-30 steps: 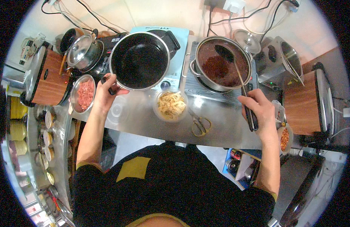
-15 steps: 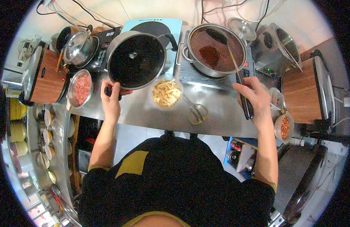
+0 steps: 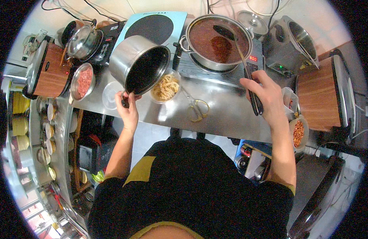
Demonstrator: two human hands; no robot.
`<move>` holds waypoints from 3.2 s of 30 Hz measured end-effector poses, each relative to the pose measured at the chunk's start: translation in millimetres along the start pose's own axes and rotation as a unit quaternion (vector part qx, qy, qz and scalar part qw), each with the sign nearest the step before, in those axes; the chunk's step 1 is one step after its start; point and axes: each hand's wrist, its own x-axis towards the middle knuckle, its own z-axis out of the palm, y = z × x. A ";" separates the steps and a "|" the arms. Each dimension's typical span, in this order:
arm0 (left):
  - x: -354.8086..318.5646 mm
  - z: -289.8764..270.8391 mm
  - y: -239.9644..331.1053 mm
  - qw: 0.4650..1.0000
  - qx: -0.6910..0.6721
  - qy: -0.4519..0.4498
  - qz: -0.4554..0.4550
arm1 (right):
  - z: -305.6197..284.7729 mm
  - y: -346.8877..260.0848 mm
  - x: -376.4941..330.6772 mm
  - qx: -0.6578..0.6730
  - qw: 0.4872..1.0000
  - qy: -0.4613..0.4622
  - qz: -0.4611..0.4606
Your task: The person assembles noodle dishes in plastic bowls by adding cooked noodles, sliced meat, and various sauces and seasonings from pots and containers on the counter. They use a ladle and tongs to transfer ingredients and then seal the bowls with lids.
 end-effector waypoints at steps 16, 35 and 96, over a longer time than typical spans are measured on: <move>-27.9 7.3 -5.7 0.970 0.193 0.047 0.137 | 11.4 32.8 0.7 0.101 0.995 0.008 -0.001; 11.1 -15.8 65.8 0.968 -0.188 0.080 -0.146 | 54.5 2.8 -5.7 0.135 0.985 0.090 0.063; 205.1 85.7 -32.5 0.820 -0.362 -0.173 -0.408 | 51.6 -50.3 63.1 0.230 0.853 0.265 0.386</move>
